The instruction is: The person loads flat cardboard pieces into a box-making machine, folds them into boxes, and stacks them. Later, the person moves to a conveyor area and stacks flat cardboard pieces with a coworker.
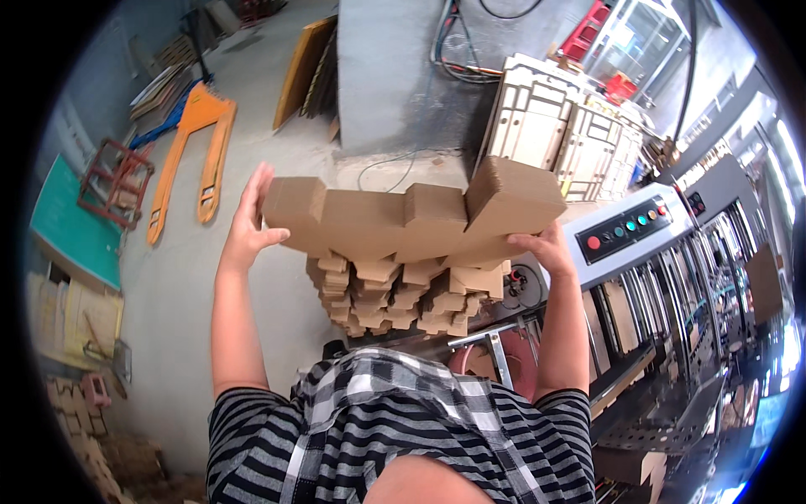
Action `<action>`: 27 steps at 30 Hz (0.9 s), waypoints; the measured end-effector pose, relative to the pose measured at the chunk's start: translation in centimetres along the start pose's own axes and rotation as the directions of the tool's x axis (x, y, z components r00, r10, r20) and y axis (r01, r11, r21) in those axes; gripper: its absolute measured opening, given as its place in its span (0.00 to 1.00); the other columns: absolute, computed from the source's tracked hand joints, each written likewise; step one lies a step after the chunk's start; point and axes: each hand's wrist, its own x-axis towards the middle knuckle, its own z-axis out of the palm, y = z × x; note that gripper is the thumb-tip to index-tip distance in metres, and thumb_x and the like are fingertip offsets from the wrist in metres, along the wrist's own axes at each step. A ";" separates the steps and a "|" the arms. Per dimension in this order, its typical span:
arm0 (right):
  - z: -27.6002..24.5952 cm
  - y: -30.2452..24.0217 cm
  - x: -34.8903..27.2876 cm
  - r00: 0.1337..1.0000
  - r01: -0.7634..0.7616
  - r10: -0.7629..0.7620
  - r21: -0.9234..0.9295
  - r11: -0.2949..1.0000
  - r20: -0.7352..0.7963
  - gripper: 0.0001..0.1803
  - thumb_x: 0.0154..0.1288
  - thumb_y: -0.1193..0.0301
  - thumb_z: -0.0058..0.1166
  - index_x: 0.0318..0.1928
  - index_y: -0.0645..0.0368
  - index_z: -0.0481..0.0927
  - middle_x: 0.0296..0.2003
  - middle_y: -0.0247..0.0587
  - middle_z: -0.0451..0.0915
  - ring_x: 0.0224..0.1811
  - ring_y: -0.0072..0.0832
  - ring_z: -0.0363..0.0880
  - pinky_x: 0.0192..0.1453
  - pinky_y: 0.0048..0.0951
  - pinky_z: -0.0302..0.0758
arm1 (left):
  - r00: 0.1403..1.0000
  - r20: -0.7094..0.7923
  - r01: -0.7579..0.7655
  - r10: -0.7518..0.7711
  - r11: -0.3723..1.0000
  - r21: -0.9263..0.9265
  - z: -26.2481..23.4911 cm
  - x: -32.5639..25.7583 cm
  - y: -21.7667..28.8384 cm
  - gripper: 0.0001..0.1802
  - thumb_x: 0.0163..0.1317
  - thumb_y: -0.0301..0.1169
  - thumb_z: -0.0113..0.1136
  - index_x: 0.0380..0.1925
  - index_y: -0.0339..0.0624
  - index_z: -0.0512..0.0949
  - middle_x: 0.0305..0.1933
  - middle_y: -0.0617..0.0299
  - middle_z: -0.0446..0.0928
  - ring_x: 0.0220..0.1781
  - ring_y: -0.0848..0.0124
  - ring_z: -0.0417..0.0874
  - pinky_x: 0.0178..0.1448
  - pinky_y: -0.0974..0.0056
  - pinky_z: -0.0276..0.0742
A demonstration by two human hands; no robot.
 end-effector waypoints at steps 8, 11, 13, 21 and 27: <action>0.2 0.1 0.1 1.000 0.010 -0.010 0.035 0.999 0.001 0.27 0.43 0.78 0.71 0.47 0.65 0.76 0.40 0.37 0.81 0.44 0.26 0.78 0.49 0.28 0.75 | 0.908 0.416 -0.397 0.056 0.435 0.808 11.5 2.6 7.5 0.57 0.40 0.54 0.71 0.67 0.36 0.57 0.70 0.48 0.57 0.75 0.56 0.52 0.76 0.55 0.46; 0.0 0.0 0.2 0.999 0.034 -0.033 -0.024 0.999 0.016 0.28 0.43 0.79 0.71 0.48 0.65 0.76 0.41 0.37 0.81 0.45 0.26 0.78 0.51 0.28 0.74 | 0.919 0.373 -0.323 -0.130 0.298 0.898 14.8 3.8 5.0 0.56 0.40 0.56 0.71 0.64 0.31 0.59 0.67 0.45 0.62 0.72 0.56 0.57 0.74 0.54 0.50; -0.2 0.2 0.2 0.999 0.021 -0.019 -0.051 0.998 0.026 0.28 0.43 0.79 0.71 0.49 0.66 0.75 0.41 0.37 0.81 0.46 0.26 0.78 0.52 0.29 0.74 | 0.902 0.365 -0.285 -0.231 0.317 0.905 16.4 4.8 5.3 0.56 0.39 0.56 0.71 0.62 0.28 0.60 0.64 0.43 0.65 0.69 0.56 0.62 0.73 0.54 0.52; -0.2 0.4 0.2 0.998 -0.056 0.056 -0.056 0.997 -0.015 0.30 0.44 0.80 0.70 0.51 0.65 0.74 0.44 0.39 0.81 0.49 0.28 0.77 0.56 0.30 0.72 | 0.915 0.349 -0.255 -0.202 0.380 0.889 17.0 4.6 3.7 0.46 0.39 0.57 0.71 0.49 0.30 0.71 0.47 0.48 0.75 0.54 0.57 0.74 0.66 0.55 0.61; -0.7 -3.0 0.2 0.986 0.148 -0.156 -0.119 0.982 -0.063 0.42 0.41 0.76 0.72 0.60 0.64 0.69 0.54 0.45 0.75 0.59 0.31 0.70 0.64 0.34 0.65 | 0.925 0.346 -0.260 -0.157 0.403 0.878 16.6 4.5 3.3 0.42 0.38 0.56 0.72 0.44 0.32 0.72 0.43 0.50 0.76 0.52 0.58 0.74 0.63 0.57 0.63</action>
